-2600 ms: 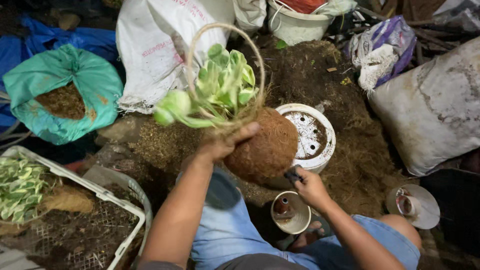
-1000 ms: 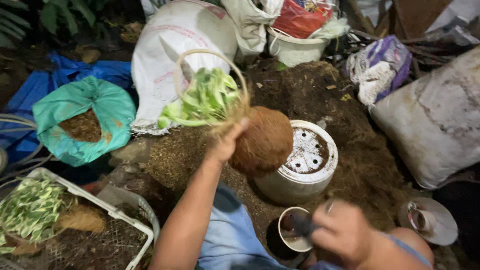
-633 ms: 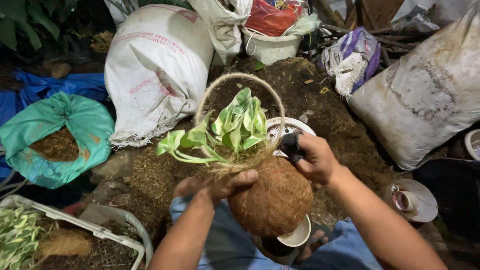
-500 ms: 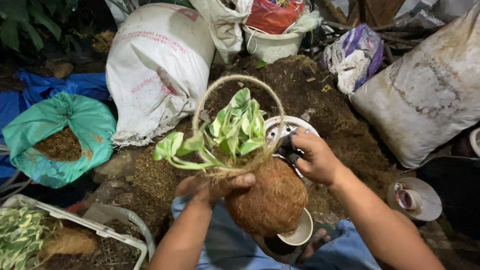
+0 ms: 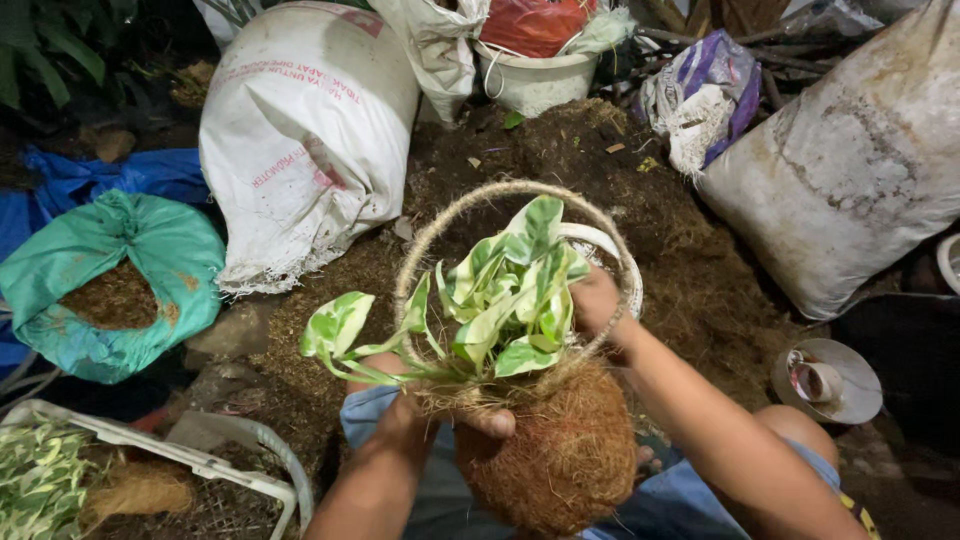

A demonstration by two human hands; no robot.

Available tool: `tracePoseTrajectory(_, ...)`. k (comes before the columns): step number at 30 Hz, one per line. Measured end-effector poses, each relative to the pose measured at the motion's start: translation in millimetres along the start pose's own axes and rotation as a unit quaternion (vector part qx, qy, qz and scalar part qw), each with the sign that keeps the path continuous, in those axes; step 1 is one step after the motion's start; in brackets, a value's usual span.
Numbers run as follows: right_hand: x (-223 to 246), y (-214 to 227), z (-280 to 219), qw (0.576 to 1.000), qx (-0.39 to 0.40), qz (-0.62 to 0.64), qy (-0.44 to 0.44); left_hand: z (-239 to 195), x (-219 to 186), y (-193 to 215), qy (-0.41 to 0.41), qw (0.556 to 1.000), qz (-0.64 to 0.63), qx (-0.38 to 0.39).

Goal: The person wraps a small potted plant with a coconut husk ball, securing it with twine and a rope handle. They use a small tool to tuck and tighten the wrapping material around the plant base.

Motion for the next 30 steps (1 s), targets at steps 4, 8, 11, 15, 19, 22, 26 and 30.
tracePoseTrajectory(4, -15.8, -28.0, -7.5, 0.983, 0.172, -0.003, 0.061, -2.3, 9.6, -9.0, 0.033, 0.998, 0.05, 0.011)
tracePoseTrajectory(8, -36.4, -9.8, -34.9, 0.967, -0.089, 0.124, -0.204, -15.1, 3.0, 9.4, 0.047, 0.994, 0.099, 0.016)
tracePoseTrajectory(11, -11.5, 3.1, -56.6, 0.922, -0.127, 0.299, -0.212, -11.8, -11.5, 35.2, 0.048, 0.99, 0.127, 0.029)
tracePoseTrajectory(15, 39.1, 25.0, -82.5, 0.903, 0.047, 0.411, -0.117, -17.6, -30.8, 57.7, 0.042, 0.993, 0.103, 0.031)
tracePoseTrajectory(19, 58.3, 60.0, -82.9, 0.935, 0.084, 0.317, -0.132, -11.3, -38.0, 65.9, 0.039, 0.993, 0.11, 0.026)
tracePoseTrajectory(22, 61.2, 87.7, -61.6, 0.981, 0.043, 0.164, -0.096, -9.3, -28.5, 61.3, 0.045, 0.99, 0.129, 0.018)
tracePoseTrajectory(26, 33.8, 112.5, -27.7, 0.992, -0.06, -0.105, 0.025, -15.2, -20.4, 48.3, 0.032, 0.996, 0.075, 0.019)
tracePoseTrajectory(30, -52.9, 127.3, -22.4, 0.982, -0.143, 0.12, -0.021, -14.7, -26.9, 31.4, -0.011, 0.999, -0.051, -0.005)
Point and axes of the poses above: each hand's wrist, its own z-axis towards the middle knuckle, its own y-axis out of the back of the hand, x = y × z, the point moved 5 cm from there along z, towards the middle knuckle, and after that the axes turned 14 degrees about z, right-handed, at the moved point
